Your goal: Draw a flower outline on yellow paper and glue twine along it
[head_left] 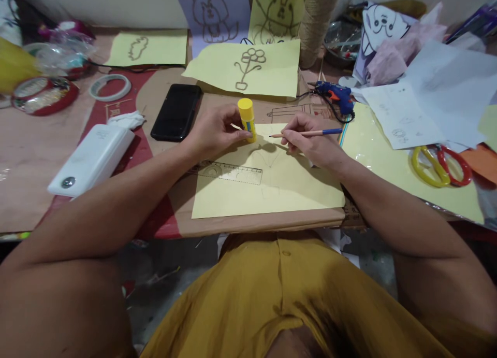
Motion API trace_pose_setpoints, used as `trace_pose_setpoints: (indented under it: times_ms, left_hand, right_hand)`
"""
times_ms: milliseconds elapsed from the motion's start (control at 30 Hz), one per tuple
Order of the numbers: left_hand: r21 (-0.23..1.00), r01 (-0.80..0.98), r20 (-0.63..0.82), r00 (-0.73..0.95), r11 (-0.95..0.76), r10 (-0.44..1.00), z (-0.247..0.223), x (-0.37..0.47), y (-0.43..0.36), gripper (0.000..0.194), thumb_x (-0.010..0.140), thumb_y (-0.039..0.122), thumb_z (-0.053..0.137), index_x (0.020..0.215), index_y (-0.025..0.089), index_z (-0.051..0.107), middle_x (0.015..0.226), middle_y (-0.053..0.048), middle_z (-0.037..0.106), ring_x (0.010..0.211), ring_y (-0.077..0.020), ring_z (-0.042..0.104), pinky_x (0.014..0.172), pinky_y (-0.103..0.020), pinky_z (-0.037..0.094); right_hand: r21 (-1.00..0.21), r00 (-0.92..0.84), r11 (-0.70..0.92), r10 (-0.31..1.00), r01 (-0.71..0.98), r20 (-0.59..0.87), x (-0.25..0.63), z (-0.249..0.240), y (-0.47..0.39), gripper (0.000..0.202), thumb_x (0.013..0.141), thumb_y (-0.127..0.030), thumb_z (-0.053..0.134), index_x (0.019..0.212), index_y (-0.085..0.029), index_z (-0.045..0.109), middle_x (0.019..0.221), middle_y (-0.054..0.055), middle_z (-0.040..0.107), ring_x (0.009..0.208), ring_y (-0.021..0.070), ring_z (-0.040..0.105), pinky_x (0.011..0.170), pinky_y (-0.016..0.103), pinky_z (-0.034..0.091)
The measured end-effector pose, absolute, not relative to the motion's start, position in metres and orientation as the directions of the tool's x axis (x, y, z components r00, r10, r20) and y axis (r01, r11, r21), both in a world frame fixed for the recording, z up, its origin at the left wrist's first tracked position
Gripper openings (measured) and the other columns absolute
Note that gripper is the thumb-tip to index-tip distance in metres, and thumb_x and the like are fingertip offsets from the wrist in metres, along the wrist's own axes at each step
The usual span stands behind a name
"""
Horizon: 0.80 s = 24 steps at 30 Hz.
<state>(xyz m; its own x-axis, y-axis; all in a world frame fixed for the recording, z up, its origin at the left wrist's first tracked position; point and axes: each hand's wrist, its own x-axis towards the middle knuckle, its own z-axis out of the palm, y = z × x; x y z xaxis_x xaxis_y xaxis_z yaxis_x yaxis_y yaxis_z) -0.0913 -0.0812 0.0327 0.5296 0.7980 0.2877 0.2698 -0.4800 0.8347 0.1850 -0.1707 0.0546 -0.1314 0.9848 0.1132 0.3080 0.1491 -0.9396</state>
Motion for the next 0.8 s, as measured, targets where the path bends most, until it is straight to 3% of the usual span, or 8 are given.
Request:
trace_pose_setpoints:
  times_ms: [233,467,700,800]
  left_hand:
    - [0.831,0.279,0.291,0.519,-0.481,0.804,0.0287,-0.0914,-0.0803,0.03,0.084,0.037,0.093,0.106,0.018,0.083,0.104,-0.008,0.082,0.094,-0.0231,0.081,0.08,-0.032,0.07]
    - [0.851,0.248,0.296,0.502,-0.463,0.813,0.0301,-0.0897,-0.0815,0.045,0.08,0.048,0.103,0.105,0.018,0.08,0.101,-0.007,0.082,0.094,-0.0232,0.082,0.084,-0.033,0.073]
    - [0.856,0.264,0.287,0.474,-0.445,0.832,0.0339,-0.0887,-0.0837,0.029,0.085,0.032,0.096,0.104,0.017,0.08,0.104,-0.007,0.084,0.095,-0.0236,0.082,0.082,-0.034,0.07]
    - [0.851,0.271,0.289,0.474,-0.45,0.832,0.034,-0.0885,-0.0841,0.03,0.084,0.034,0.097,0.104,0.017,0.081,0.103,-0.007,0.084,0.096,-0.0242,0.082,0.082,-0.033,0.069]
  right_hand:
    - [-0.927,-0.181,0.164,0.978,0.338,0.107,0.186,0.0501,-0.1694,0.019,0.105,-0.034,0.073,0.09,-0.025,0.067,0.088,0.001,0.078,0.074,0.0156,0.067,0.063,0.029,0.049]
    - [-0.926,-0.179,0.163,0.978,0.34,0.106,0.1864,0.05,-0.1695,0.019,0.104,-0.033,0.075,0.089,-0.024,0.067,0.088,0.002,0.078,0.076,0.0161,0.066,0.064,0.03,0.048]
    - [-0.934,-0.185,0.17,0.976,0.315,0.115,0.1866,0.0488,-0.1689,0.018,0.104,-0.03,0.075,0.089,-0.024,0.067,0.087,0.002,0.077,0.074,0.0167,0.066,0.064,0.031,0.047]
    - [-0.927,-0.182,0.178,0.976,0.329,0.123,0.1863,0.0491,-0.169,0.018,0.103,-0.03,0.075,0.089,-0.024,0.066,0.086,0.001,0.077,0.074,0.0164,0.066,0.064,0.031,0.047]
